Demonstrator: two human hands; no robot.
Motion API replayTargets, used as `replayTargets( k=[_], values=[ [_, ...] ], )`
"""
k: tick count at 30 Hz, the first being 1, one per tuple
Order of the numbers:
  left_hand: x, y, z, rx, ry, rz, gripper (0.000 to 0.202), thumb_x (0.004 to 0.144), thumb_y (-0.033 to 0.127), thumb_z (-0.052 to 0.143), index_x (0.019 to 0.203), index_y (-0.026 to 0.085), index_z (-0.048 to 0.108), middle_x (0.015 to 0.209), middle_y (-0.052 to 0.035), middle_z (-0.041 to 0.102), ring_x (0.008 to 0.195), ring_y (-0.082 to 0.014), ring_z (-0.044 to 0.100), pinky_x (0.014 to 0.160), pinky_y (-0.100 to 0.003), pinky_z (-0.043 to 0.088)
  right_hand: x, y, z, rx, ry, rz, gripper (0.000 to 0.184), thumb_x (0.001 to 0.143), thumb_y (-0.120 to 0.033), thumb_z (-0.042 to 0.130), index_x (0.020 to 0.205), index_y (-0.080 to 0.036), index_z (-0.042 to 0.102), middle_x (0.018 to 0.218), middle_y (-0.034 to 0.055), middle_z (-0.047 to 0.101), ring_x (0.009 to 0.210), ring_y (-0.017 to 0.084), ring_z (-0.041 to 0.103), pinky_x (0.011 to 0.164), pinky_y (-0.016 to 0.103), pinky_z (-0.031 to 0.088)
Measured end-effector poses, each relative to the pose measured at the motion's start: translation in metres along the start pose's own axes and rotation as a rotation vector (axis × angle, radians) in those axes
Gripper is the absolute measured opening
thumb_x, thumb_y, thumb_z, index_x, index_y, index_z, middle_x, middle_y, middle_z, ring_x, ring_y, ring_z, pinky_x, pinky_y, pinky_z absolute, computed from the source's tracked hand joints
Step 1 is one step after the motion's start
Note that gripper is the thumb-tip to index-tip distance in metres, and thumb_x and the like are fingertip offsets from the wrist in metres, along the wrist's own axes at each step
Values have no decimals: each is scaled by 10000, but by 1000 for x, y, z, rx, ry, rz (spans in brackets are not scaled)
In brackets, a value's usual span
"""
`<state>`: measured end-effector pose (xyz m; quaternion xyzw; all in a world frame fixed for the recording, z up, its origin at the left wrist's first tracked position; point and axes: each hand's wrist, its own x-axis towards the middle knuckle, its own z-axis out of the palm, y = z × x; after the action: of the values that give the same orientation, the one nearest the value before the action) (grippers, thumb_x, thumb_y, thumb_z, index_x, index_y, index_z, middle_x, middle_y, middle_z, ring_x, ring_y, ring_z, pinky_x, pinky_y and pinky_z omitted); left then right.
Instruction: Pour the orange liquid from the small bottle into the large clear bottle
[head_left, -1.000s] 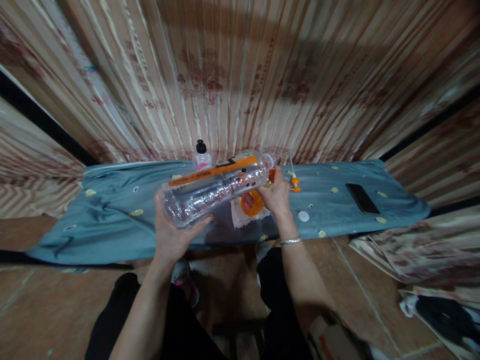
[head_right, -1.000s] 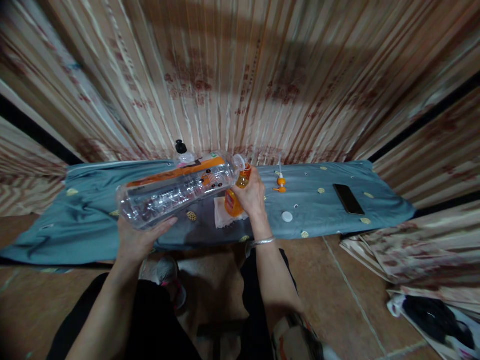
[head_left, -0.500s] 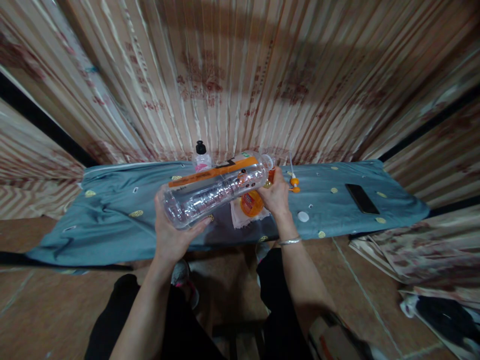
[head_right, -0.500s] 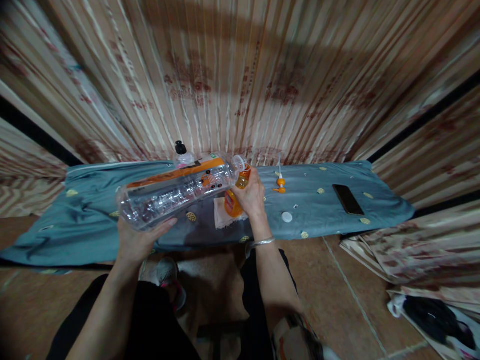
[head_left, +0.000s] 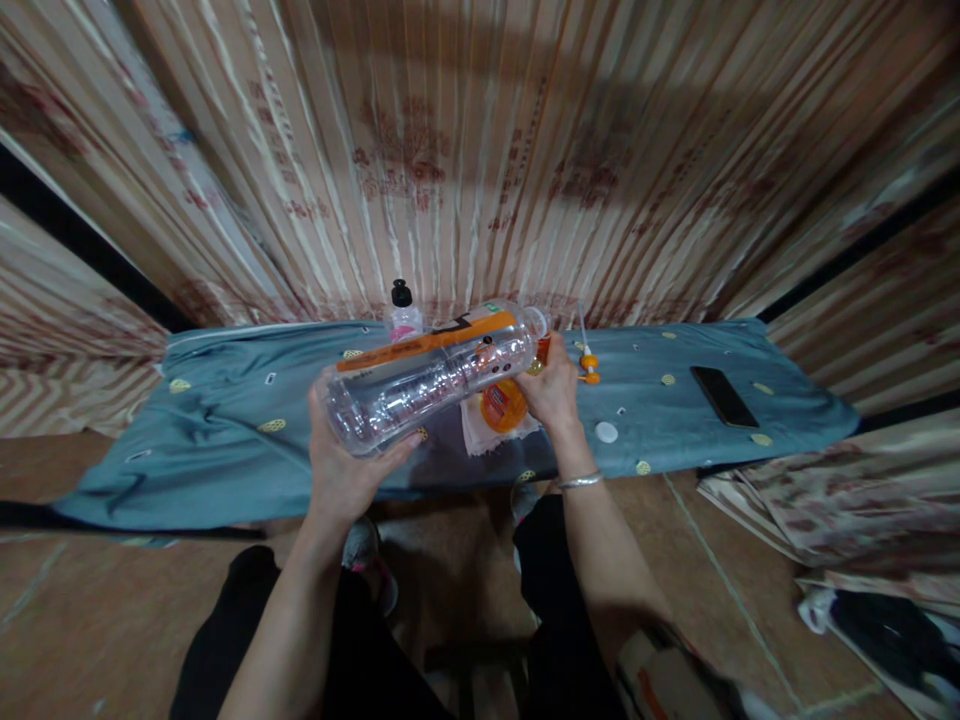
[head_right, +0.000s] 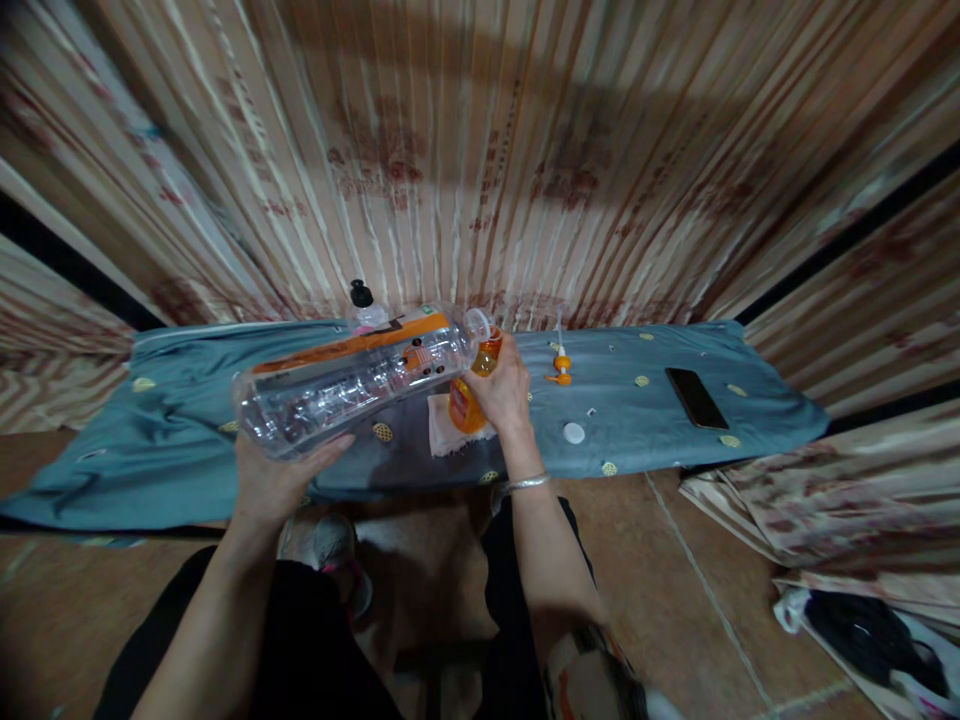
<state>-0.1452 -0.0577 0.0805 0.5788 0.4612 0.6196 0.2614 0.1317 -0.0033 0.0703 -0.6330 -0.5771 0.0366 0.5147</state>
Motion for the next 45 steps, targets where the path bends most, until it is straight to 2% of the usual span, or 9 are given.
replayTargets(
  k=[7, 10, 14, 20, 27, 31, 38, 45],
  values=[
    [1, 4, 1, 28, 6, -8, 984, 546, 648, 966, 1320, 202, 554, 1455, -179, 598, 1389, -377, 613, 1208, -588, 492, 0, -1, 0, 20, 6, -4, 479, 798, -441, 815, 1159, -206, 607, 1055, 125, 780, 925, 308, 740, 900, 501, 601],
    [1, 5, 0, 26, 21, -6, 1023, 523, 620, 984, 1345, 200, 544, 1448, -190, 605, 1383, -391, 616, 1211, -614, 482, 0, -2, 0, 5, 9, 5, 491, 793, -448, 816, 1162, -198, 609, 1047, 131, 779, 925, 317, 741, 889, 501, 599],
    [1, 3, 0, 13, 10, -8, 1062, 522, 585, 996, 1398, 231, 511, 1426, -164, 624, 1367, -379, 629, 1216, -621, 478, 0, -1, 0, 4, 18, -3, 488, 797, -458, 810, 1162, -207, 608, 1052, 123, 778, 928, 307, 739, 890, 480, 595],
    [1, 7, 1, 3, 5, -34, 978, 522, 600, 990, 1295, 203, 542, 1466, -185, 587, 1424, -412, 576, 1244, -646, 440, 0, 0, 1, 3, 18, -3, 507, 795, -488, 810, 1166, -210, 604, 1054, 123, 779, 937, 314, 739, 883, 474, 595],
    [1, 5, 0, 5, 5, -35, 1013, 517, 598, 990, 1322, 199, 520, 1476, -203, 578, 1419, -407, 580, 1237, -655, 440, 0, -1, 0, 9, 8, 7, 507, 801, -484, 816, 1171, -212, 603, 1059, 124, 779, 931, 308, 739, 877, 473, 598],
    [1, 5, 0, 30, 11, -29, 962, 532, 612, 979, 1287, 196, 553, 1461, -197, 593, 1413, -398, 590, 1235, -635, 446, 0, 1, 0, 1, 7, -4, 500, 802, -473, 817, 1172, -210, 607, 1043, 115, 778, 909, 301, 736, 870, 475, 600],
    [1, 1, 0, 11, 7, 11, 1042, 526, 595, 994, 1378, 232, 519, 1456, -167, 603, 1394, -371, 614, 1221, -592, 478, 0, 1, 1, -11, 25, -26, 490, 811, -473, 806, 1177, -215, 607, 1035, 109, 783, 896, 293, 738, 847, 461, 603],
    [2, 8, 0, 30, 5, -23, 947, 526, 590, 988, 1271, 193, 558, 1445, -195, 605, 1402, -399, 603, 1234, -619, 456, 0, -3, -1, 3, 0, 2, 520, 805, -452, 809, 1205, -196, 598, 1072, 132, 783, 952, 316, 746, 887, 491, 599]
  ],
)
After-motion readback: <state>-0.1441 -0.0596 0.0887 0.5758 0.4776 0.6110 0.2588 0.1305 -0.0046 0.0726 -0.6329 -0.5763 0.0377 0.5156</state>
